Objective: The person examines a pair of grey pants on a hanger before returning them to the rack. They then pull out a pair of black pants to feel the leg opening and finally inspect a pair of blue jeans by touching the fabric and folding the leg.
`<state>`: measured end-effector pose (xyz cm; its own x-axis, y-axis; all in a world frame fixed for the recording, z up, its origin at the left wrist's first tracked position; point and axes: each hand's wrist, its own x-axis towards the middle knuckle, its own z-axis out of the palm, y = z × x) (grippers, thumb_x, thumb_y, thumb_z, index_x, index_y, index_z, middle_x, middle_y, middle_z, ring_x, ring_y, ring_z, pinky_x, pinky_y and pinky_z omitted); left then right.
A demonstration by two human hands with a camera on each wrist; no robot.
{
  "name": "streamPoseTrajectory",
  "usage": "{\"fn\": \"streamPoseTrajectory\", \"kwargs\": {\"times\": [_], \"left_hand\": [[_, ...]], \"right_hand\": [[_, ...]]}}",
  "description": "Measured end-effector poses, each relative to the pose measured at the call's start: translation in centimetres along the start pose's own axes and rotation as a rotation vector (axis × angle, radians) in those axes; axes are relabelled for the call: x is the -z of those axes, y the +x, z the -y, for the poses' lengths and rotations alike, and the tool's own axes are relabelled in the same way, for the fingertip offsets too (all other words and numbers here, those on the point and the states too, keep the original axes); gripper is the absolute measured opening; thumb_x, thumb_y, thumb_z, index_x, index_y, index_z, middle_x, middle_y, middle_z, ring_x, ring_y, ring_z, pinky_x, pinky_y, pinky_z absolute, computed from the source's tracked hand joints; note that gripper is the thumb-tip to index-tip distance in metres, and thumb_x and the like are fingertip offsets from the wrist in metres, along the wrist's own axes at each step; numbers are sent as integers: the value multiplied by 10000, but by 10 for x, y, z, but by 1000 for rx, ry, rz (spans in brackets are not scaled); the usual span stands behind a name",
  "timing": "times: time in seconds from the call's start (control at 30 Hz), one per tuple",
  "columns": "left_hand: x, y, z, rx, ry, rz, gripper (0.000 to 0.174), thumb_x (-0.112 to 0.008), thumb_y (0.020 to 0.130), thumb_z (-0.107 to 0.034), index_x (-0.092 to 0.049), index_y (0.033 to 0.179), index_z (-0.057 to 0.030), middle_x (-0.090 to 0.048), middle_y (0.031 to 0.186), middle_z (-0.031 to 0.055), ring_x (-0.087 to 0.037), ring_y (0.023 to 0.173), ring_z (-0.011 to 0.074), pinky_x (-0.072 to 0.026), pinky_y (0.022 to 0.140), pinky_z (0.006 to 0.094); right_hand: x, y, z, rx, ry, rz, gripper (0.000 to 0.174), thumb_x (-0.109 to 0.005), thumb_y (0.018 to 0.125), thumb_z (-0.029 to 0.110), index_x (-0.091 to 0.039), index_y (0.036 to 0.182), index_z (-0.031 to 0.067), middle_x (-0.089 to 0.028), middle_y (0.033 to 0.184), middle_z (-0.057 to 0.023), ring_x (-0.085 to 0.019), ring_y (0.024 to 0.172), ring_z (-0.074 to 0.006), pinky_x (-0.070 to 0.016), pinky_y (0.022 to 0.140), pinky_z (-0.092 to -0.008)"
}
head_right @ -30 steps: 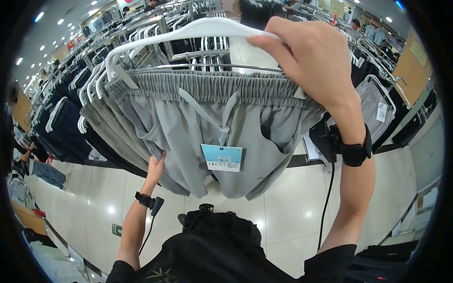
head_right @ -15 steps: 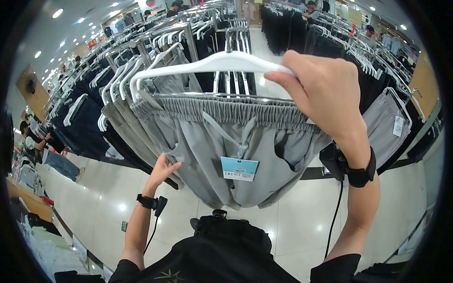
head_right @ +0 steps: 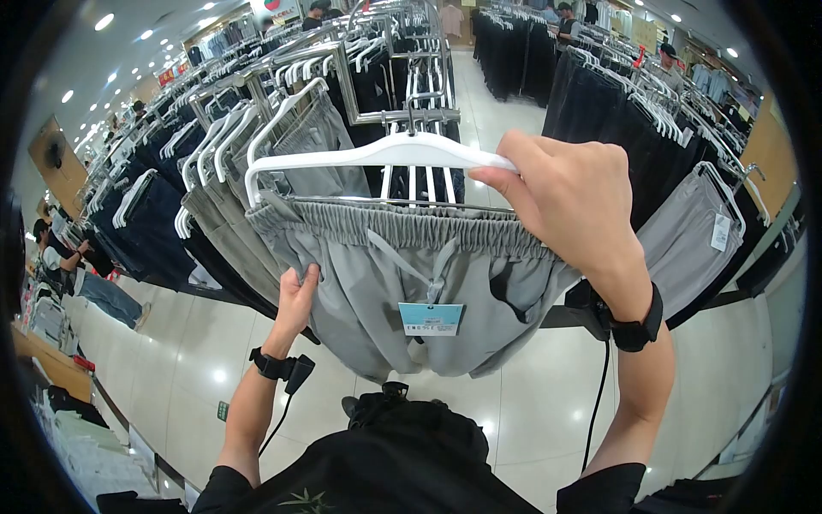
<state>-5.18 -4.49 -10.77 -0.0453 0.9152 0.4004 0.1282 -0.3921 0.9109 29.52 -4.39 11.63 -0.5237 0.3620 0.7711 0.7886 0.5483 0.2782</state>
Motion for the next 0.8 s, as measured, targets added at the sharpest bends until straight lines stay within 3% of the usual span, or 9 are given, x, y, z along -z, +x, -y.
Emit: {"fn": "streamPoseTrajectory", "kwargs": {"times": [0.17,0.27,0.37,0.43,0.5,0.6,0.7,0.73,0.8], "left_hand": [[13,2,6,149,-33,8,287,-583,973,-256,-609,828,-9,-508,683,-58,-430,674,60,-400,636,236],[21,1,-27,289,126,41,321,-691,895,-308,-613,987,-10,-570,828,-12,-501,783,86,-434,730,262],[37,8,-39,-30,-61,-22,568,-776,808,-351,-531,1175,6,-570,1073,55,-531,981,134,-428,867,310],[72,15,-55,-184,205,-46,739,-812,749,-354,-435,1273,6,-499,1262,101,-499,1126,210,-388,966,374],[69,25,-113,-578,608,-108,752,-809,716,-388,-456,1242,16,-536,1215,134,-521,1106,270,-398,952,411],[30,27,-167,-804,898,118,774,-802,682,-426,-461,1220,12,-552,1153,167,-524,1079,333,-403,937,424],[-19,36,-168,-745,1073,264,667,-774,718,-397,-505,1161,22,-590,963,185,-571,908,353,-448,799,410],[-24,37,-162,-532,1088,225,495,-765,743,-336,-558,1028,12,-597,797,157,-586,699,323,-457,622,389],[-21,47,-143,-694,1093,95,348,-769,758,-287,-551,808,-21,-535,575,89,-528,481,280,-381,443,360]], "right_hand": [[-6,-5,5,-15,38,4,315,-666,839,370,-542,717,107,-519,539,-38,-506,429,-227,-339,409,-323],[-10,-8,10,-21,46,15,310,-673,828,366,-543,719,107,-517,549,-37,-502,428,-235,-342,411,-324],[-15,-10,17,-12,84,9,316,-673,827,363,-530,710,107,-512,555,-39,-497,428,-241,-346,413,-326],[-20,-10,23,20,82,25,348,-648,846,380,-509,687,104,-516,558,-30,-512,429,-225,-356,408,-325],[-27,-11,32,42,76,54,364,-631,858,391,-501,676,104,-515,550,-20,-521,429,-210,-360,405,-325],[-44,-6,50,88,123,93,361,-633,853,394,-514,671,106,-512,544,-13,-540,442,-195,-377,415,-318],[-53,2,66,161,179,125,364,-564,904,389,-525,687,99,-555,558,-10,-595,464,-167,-419,416,-297],[-57,2,68,178,184,141,363,-562,907,388,-535,698,93,-562,557,-13,-608,474,-168,-425,418,-300],[-65,-1,68,160,192,135,379,-571,901,401,-522,683,95,-527,534,-8,-585,455,-175,-408,413,-307]]}}
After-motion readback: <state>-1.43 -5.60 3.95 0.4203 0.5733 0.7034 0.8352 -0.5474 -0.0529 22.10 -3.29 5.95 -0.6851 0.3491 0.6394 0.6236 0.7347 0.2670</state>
